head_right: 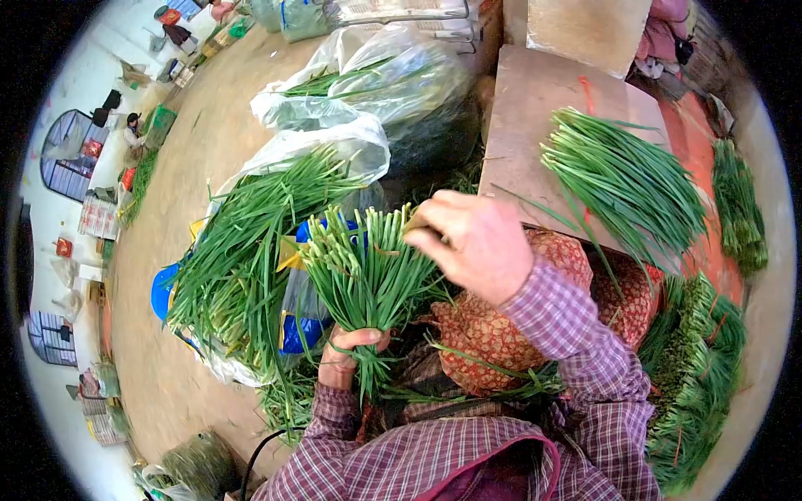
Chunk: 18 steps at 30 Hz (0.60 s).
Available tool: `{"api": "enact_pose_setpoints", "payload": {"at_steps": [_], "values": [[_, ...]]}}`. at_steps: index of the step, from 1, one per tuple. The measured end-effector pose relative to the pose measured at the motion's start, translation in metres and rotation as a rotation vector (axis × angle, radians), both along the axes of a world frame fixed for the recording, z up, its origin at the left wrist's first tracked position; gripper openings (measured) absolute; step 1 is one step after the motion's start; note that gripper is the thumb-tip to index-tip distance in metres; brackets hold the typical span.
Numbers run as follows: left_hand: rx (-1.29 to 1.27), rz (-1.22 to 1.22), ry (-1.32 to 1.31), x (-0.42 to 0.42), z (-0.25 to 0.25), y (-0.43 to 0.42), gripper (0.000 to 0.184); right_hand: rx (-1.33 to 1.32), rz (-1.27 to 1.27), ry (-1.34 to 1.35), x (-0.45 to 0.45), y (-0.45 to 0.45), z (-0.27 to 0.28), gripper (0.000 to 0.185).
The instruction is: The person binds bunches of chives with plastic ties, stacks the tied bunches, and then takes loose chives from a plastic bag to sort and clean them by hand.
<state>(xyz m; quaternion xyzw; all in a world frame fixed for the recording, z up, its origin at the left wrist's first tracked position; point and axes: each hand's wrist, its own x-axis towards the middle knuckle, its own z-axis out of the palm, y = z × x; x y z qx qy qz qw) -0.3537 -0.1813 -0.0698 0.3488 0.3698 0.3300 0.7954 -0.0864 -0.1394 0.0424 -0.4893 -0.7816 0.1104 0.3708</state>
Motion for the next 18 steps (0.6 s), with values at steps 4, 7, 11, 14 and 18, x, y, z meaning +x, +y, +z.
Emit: {"api": "enact_pose_setpoints", "payload": {"at_steps": [4,7,11,14,18], "values": [[0.081,0.042,0.024,0.008,0.009,0.000,0.048,0.037,-0.091,-0.206,-0.033,-0.008,-0.006,0.030],[0.124,0.080,0.084,0.016,0.016,-0.006,0.038,0.168,-0.153,-0.201,-0.040,0.003,-0.027,0.026],[0.144,0.042,0.063,-0.003,-0.007,-0.006,0.033,0.356,-0.331,-0.124,0.001,0.030,-0.009,0.012],[0.152,0.033,0.023,-0.001,0.001,-0.007,0.033,0.266,-0.474,-0.234,0.043,0.040,-0.007,0.010],[0.117,0.019,-0.087,-0.004,-0.005,-0.005,0.032,-0.229,-0.145,0.148,0.043,0.028,-0.005,0.035]]}}
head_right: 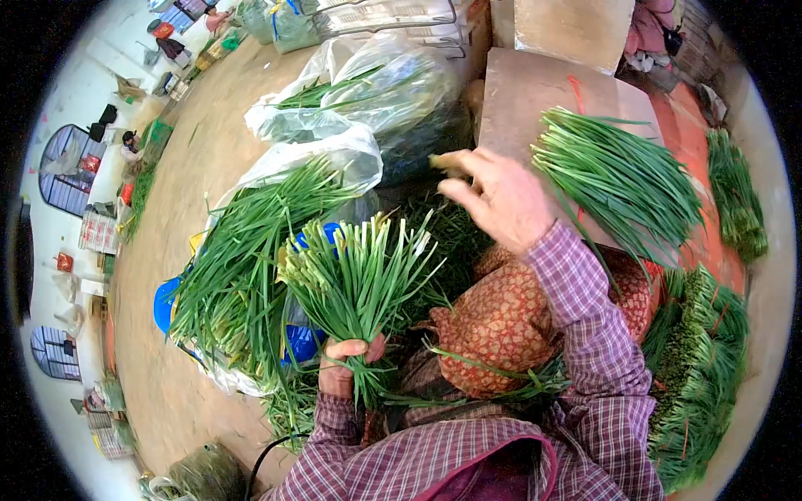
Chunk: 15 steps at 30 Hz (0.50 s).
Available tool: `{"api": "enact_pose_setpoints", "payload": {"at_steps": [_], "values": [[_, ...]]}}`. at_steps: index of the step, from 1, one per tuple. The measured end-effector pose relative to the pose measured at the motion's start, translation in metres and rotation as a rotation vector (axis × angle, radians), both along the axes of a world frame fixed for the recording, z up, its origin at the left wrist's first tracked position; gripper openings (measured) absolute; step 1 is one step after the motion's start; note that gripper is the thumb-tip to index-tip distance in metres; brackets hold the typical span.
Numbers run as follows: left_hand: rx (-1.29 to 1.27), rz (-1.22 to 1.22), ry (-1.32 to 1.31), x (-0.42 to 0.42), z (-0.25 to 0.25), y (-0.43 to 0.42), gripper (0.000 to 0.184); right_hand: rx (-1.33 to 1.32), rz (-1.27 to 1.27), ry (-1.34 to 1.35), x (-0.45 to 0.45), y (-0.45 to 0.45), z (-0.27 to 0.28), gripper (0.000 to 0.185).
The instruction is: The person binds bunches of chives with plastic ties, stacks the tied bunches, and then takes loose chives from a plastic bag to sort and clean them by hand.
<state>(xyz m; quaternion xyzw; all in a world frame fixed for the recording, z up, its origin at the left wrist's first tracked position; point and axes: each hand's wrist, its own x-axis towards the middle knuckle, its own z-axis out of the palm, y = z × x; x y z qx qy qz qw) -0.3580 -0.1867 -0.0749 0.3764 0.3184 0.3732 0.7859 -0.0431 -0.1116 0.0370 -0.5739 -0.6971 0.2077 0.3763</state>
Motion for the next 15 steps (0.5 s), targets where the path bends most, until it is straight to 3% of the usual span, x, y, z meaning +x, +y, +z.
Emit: {"api": "enact_pose_setpoints", "payload": {"at_steps": [4,5,8,12,15], "values": [[-0.005,-0.023,0.017,-0.001,0.001,-0.001,0.034,-0.030,0.219,0.220,-0.028,0.003,-0.008,0.034],[0.007,-0.033,0.013,-0.001,0.001,0.000,0.035,-0.191,0.267,0.165,-0.034,0.007,-0.001,0.028],[-0.025,-0.012,0.002,-0.001,0.006,-0.003,0.036,0.046,0.195,0.143,-0.029,0.015,-0.010,0.024],[-0.041,-0.065,-0.048,-0.010,-0.004,-0.002,0.035,0.213,-0.180,-0.099,0.003,0.021,-0.001,0.019],[-0.032,-0.032,-0.157,-0.009,-0.012,-0.002,0.033,0.147,-0.046,0.023,0.004,0.007,0.001,0.020]]}}
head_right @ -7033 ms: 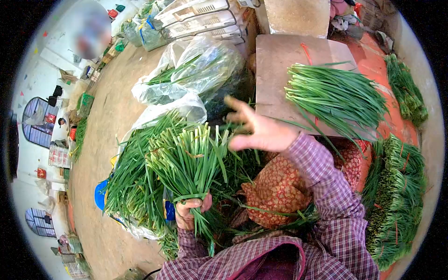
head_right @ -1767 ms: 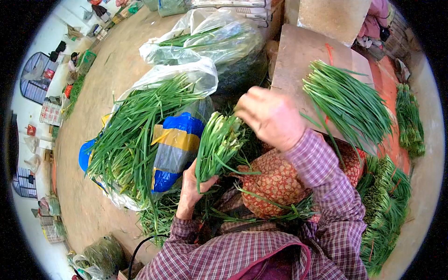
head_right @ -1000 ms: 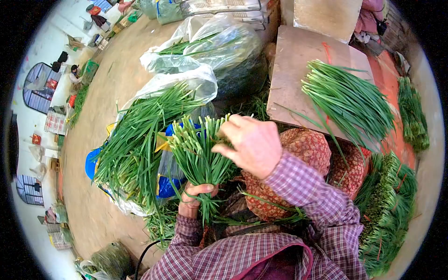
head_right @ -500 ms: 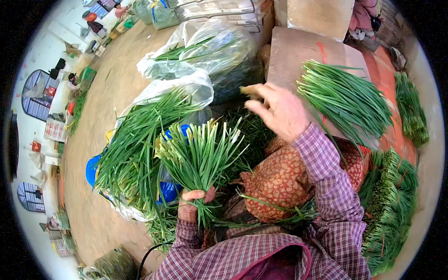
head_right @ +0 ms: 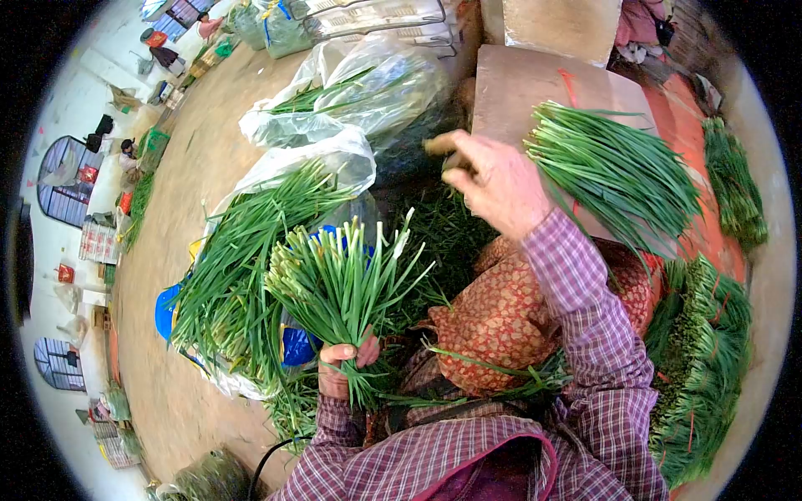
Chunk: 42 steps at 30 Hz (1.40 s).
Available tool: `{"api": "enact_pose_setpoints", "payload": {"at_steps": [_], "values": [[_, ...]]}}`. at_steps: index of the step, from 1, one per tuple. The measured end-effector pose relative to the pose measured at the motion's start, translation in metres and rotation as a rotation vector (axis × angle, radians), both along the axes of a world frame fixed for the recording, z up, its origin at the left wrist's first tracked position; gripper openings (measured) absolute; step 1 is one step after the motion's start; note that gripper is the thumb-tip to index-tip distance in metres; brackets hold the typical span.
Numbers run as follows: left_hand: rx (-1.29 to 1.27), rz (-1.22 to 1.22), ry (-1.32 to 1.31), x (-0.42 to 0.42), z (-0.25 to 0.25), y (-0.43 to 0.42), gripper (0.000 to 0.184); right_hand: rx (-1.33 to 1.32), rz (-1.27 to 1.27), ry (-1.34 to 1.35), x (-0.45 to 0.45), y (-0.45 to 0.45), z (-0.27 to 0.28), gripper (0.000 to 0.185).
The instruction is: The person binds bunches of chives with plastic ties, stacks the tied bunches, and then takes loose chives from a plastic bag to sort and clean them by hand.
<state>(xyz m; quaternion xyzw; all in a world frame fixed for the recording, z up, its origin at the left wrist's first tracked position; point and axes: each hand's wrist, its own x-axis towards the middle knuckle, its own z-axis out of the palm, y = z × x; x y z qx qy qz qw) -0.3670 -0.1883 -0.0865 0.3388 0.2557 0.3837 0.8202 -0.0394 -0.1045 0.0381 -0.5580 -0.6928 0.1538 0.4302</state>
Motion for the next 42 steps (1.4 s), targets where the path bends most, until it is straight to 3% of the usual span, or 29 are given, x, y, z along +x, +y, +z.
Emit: {"api": "enact_pose_setpoints", "payload": {"at_steps": [3,7,10,13,15,17,19,21,22,23,25,29,34,37,39,42], "values": [[-0.036,-0.055,-0.037,-0.001,0.003,0.002,0.032,-0.295,0.136,0.113,-0.008,-0.016,0.007,0.024],[-0.025,-0.081,-0.052,-0.002,-0.002,0.003,0.029,-0.403,0.308,0.394,-0.042,-0.025,-0.015,0.029],[-0.040,-0.028,-0.083,0.004,0.005,0.000,0.029,-0.370,0.309,0.328,-0.048,-0.025,-0.012,0.024],[-0.017,-0.034,-0.113,-0.003,-0.002,0.000,0.034,-0.048,0.001,0.131,-0.026,-0.014,-0.017,0.020],[-0.042,-0.071,-0.211,-0.004,0.005,0.002,0.024,0.080,-0.226,-0.078,0.004,-0.003,-0.019,0.018],[-0.014,-0.143,-0.340,-0.011,-0.004,0.003,0.023,0.086,-0.426,-0.334,0.029,0.001,-0.022,0.018],[-0.039,-0.093,-0.307,-0.016,-0.007,-0.001,0.022,0.063,-0.419,-0.386,0.034,0.001,-0.030,0.024],[0.000,-0.129,-0.349,-0.013,-0.003,0.002,0.024,0.119,-0.294,-0.322,0.012,-0.005,-0.024,0.035],[-0.001,-0.131,-0.346,-0.012,-0.004,0.002,0.024,-0.135,-0.118,-0.050,-0.001,-0.014,-0.013,0.049],[-0.002,-0.137,-0.362,-0.012,-0.005,0.002,0.026,-0.126,0.006,0.009,-0.012,-0.012,-0.018,0.054],[-0.001,-0.143,-0.374,-0.009,-0.005,0.000,0.028,-0.323,0.183,0.230,-0.037,-0.011,-0.006,0.049],[-0.041,-0.025,-0.274,-0.003,0.007,-0.006,0.029,-0.280,0.359,0.425,-0.064,0.003,-0.019,0.030],[-0.026,-0.050,-0.316,-0.004,0.006,-0.004,0.027,-0.024,0.066,0.211,-0.046,0.012,-0.016,0.016],[-0.037,-0.051,-0.304,-0.002,0.005,-0.003,0.028,-0.051,0.334,0.404,-0.048,0.010,-0.019,0.021],[-0.053,-0.088,-0.279,0.000,0.006,-0.001,0.028,-0.227,0.511,0.335,-0.050,0.011,-0.014,0.027],[-0.053,-0.085,-0.264,0.002,0.007,-0.003,0.029,-0.176,0.671,0.244,-0.061,0.014,-0.017,0.034]]}}
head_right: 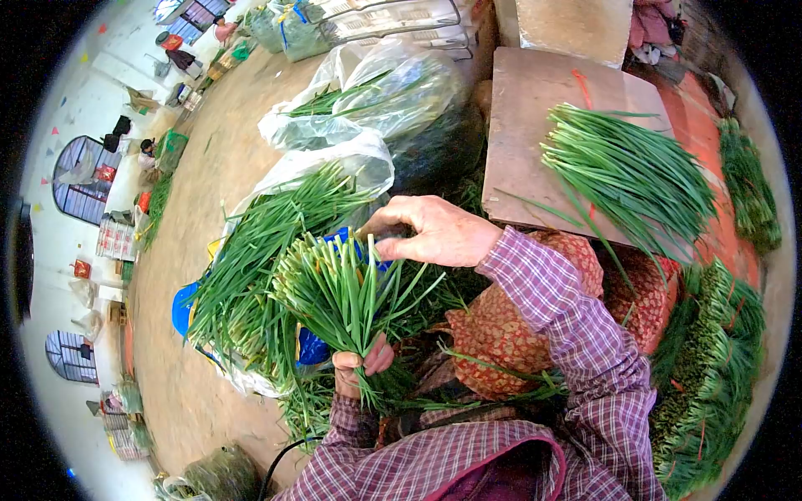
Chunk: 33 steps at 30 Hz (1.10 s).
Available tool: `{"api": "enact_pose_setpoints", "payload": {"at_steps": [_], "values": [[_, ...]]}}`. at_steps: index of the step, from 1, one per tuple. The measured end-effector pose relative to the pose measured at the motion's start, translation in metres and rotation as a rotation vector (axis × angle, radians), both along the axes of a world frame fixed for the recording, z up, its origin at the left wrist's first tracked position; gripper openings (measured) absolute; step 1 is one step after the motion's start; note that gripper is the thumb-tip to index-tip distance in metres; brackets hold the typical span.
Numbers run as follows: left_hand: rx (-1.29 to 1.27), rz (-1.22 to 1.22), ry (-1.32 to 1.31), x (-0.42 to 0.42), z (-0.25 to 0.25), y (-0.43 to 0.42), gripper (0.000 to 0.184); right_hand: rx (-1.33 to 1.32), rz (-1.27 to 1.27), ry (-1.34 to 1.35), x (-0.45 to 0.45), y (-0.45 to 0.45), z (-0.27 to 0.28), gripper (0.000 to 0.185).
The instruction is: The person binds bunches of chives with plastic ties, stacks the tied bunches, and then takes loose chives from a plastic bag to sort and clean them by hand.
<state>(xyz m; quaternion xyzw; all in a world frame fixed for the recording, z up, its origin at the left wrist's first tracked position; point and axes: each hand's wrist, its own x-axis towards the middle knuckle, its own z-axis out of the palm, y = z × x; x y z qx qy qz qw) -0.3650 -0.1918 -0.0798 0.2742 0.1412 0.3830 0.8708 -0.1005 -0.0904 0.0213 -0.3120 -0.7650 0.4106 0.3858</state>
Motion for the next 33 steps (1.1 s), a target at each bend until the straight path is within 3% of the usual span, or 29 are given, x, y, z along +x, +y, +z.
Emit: {"api": "enact_pose_setpoints", "payload": {"at_steps": [3,7,11,14,17,20,23,31,33], "values": [[0.038,-0.017,0.013,-0.001,-0.002,0.001,0.030,-0.131,0.010,0.025,-0.008,-0.001,0.003,0.029],[0.030,-0.009,0.012,0.001,-0.003,0.001,0.029,-0.042,-0.105,0.036,-0.010,-0.003,0.003,0.024],[0.049,0.027,0.088,-0.002,-0.001,0.000,0.028,0.175,-0.625,0.121,0.019,0.017,0.008,0.020],[0.139,-0.012,0.130,-0.006,-0.005,0.004,0.028,0.332,-0.925,-0.312,0.057,0.026,0.027,0.027],[0.154,0.020,0.252,-0.003,-0.003,0.004,0.032,0.476,-0.790,-0.536,0.047,0.018,0.021,0.028],[0.142,0.083,0.346,0.002,0.002,0.001,0.031,0.559,-0.525,-0.332,0.008,-0.012,0.037,0.028],[0.101,0.111,0.460,0.002,0.003,-0.001,0.035,0.552,-0.419,-0.306,-0.021,-0.028,0.039,0.026],[0.050,0.146,0.541,0.007,0.013,-0.004,0.040,0.685,-0.481,-0.421,-0.021,-0.017,0.020,0.019],[0.122,0.140,0.553,0.005,0.008,-0.003,0.039,0.741,-0.671,-0.515,-0.008,-0.007,0.023,0.016]]}}
